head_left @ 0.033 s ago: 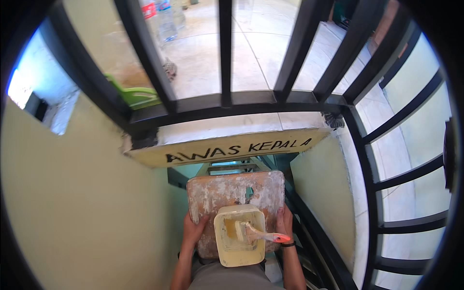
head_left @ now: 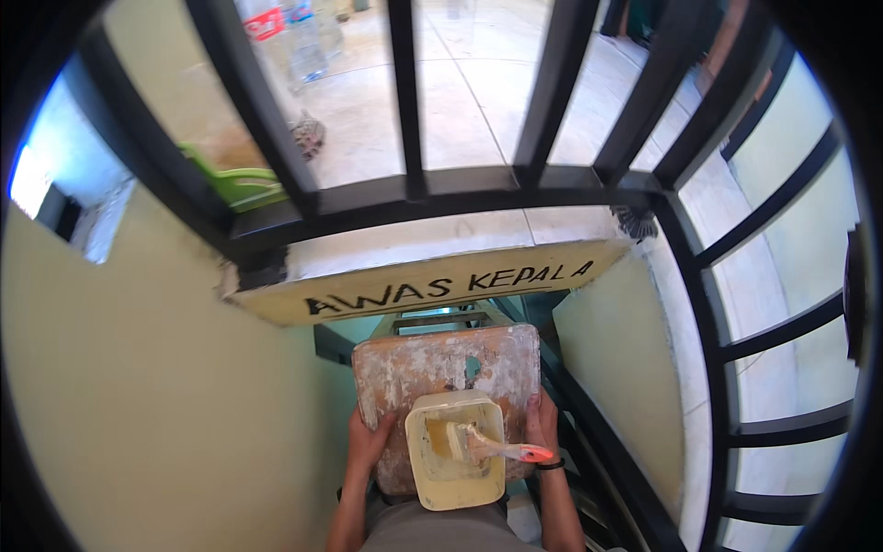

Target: The person carries a small tray of paint down a flight of stairs and then, while crouching on the floor, opens a larger paint can, stirs it with a stick, and adds water from a plastic bottle.

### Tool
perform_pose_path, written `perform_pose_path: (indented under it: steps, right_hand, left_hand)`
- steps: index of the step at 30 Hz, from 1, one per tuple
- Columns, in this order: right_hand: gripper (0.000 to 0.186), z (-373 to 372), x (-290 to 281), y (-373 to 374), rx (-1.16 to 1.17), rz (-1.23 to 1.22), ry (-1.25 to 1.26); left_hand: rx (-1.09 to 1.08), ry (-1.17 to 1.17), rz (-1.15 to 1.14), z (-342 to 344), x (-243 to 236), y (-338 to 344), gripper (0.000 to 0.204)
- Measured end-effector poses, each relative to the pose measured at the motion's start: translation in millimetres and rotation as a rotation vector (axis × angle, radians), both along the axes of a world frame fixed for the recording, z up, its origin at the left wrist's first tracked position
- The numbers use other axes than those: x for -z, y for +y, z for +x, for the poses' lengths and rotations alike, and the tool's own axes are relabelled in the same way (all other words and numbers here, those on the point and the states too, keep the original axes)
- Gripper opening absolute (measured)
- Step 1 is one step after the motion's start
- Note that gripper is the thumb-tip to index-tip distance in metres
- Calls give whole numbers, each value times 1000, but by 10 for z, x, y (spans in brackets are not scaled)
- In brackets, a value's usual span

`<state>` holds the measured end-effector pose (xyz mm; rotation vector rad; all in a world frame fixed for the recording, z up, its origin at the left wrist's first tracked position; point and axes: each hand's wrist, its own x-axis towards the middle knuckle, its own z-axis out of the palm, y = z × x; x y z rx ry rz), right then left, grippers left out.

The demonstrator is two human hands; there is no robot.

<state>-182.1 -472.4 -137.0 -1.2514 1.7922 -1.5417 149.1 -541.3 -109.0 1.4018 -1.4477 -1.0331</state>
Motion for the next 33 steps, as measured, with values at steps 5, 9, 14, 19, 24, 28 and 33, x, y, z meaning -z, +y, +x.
perform_pose_path:
  steps: [5,9,14,19,24,28,33]
  right_hand:
    - [59,-39,26,-41,-47,-30,9]
    - [56,-97,-271,-3,-25,69,-9]
    - [59,-62,-601,55,-3,312,-85]
    - [69,-156,-604,46,-37,505,-43]
    - [73,-98,-653,-35,11,462,-111]
    - [71,-134,-626,19,10,588,-105]
    - [74,-36,-472,-380,23,634,-212]
  left_hand:
    - [-64,-85,-25,49,344,124,63]
    - [-99,36,50,-96,56,164,57]
    - [-21,-2,135,34,12,102,54]
    - [34,75,256,-124,-180,160,55]
    - [-25,219,361,-147,-336,144,62]
    - [-115,98,471,-34,-259,70,62]
    - [111,252,494,-36,20,-505,62]
